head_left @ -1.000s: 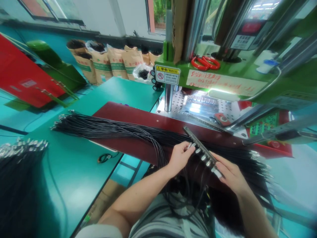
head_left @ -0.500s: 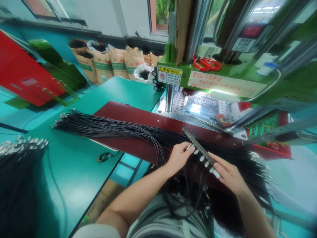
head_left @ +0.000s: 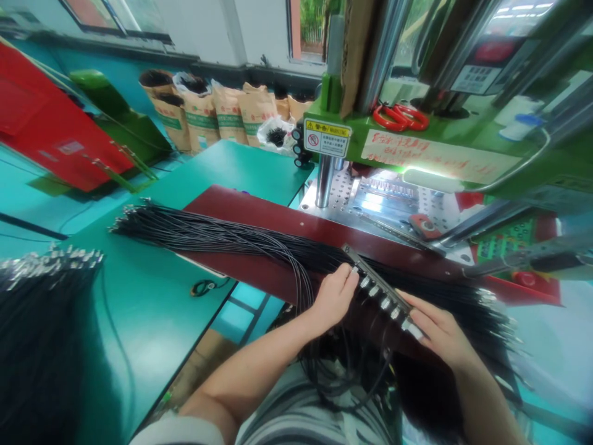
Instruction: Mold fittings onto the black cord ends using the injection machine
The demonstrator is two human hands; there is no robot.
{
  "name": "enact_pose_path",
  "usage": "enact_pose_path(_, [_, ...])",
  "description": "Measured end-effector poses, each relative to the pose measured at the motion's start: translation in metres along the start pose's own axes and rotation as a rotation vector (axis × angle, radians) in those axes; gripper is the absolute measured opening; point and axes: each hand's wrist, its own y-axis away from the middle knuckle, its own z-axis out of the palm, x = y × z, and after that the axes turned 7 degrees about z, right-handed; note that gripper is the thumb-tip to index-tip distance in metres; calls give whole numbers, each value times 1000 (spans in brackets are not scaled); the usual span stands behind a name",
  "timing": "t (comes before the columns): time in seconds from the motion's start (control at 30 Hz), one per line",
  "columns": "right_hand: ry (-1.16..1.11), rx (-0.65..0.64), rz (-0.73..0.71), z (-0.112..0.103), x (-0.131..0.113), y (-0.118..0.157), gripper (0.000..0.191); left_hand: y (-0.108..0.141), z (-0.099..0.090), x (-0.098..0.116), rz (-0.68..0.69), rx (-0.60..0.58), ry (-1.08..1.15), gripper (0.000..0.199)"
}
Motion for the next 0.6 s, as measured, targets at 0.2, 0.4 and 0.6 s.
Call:
enact_pose_path(0.2, [80, -16, 4, -2, -8, 0, 35, -2, -3, -6, 28, -67, -99, 28])
enact_pose_path(0.4, [55, 17, 54, 1, -9, 2, 36, -4, -3, -7, 18, -49, -82, 30])
enact_pose_path(0.6, [304, -74, -92, -5, -14, -3, 41, -5, 0, -14, -1, -13, -50, 29])
